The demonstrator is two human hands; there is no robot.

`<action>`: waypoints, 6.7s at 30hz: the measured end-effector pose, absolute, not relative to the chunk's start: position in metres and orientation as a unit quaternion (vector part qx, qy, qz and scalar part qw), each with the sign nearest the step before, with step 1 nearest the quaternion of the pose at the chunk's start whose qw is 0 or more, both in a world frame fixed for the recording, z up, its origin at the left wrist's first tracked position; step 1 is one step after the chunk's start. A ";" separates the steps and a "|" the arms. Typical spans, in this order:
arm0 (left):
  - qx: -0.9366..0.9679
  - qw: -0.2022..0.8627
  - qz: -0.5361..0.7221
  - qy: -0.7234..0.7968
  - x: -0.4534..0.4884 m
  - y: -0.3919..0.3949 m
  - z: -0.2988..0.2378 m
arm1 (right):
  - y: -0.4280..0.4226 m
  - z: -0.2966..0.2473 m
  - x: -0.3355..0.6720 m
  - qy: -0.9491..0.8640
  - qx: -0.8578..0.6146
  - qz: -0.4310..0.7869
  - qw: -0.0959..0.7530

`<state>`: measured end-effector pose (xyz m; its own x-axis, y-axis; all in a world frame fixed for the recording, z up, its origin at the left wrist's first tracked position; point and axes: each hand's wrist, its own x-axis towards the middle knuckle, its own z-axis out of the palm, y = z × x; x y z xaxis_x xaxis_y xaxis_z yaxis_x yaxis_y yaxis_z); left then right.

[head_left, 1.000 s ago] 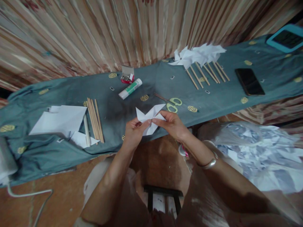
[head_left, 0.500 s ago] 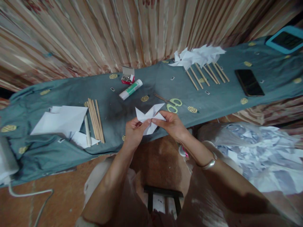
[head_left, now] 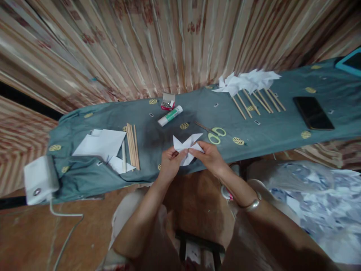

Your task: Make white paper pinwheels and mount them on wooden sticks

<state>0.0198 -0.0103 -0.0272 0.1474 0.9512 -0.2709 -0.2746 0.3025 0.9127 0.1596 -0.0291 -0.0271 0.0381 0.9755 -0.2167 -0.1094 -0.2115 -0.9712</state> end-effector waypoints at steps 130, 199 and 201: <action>0.264 0.675 0.422 0.545 -0.008 -0.098 -0.073 | -0.061 0.001 0.157 -0.770 -0.467 0.184 0.394; 0.161 0.729 0.439 0.500 0.003 -0.089 -0.046 | 0.038 0.017 0.151 -0.701 -0.560 0.442 -0.002; 0.162 0.735 0.430 0.498 0.001 -0.087 -0.045 | 0.041 0.014 0.152 -0.697 -0.553 0.457 -0.004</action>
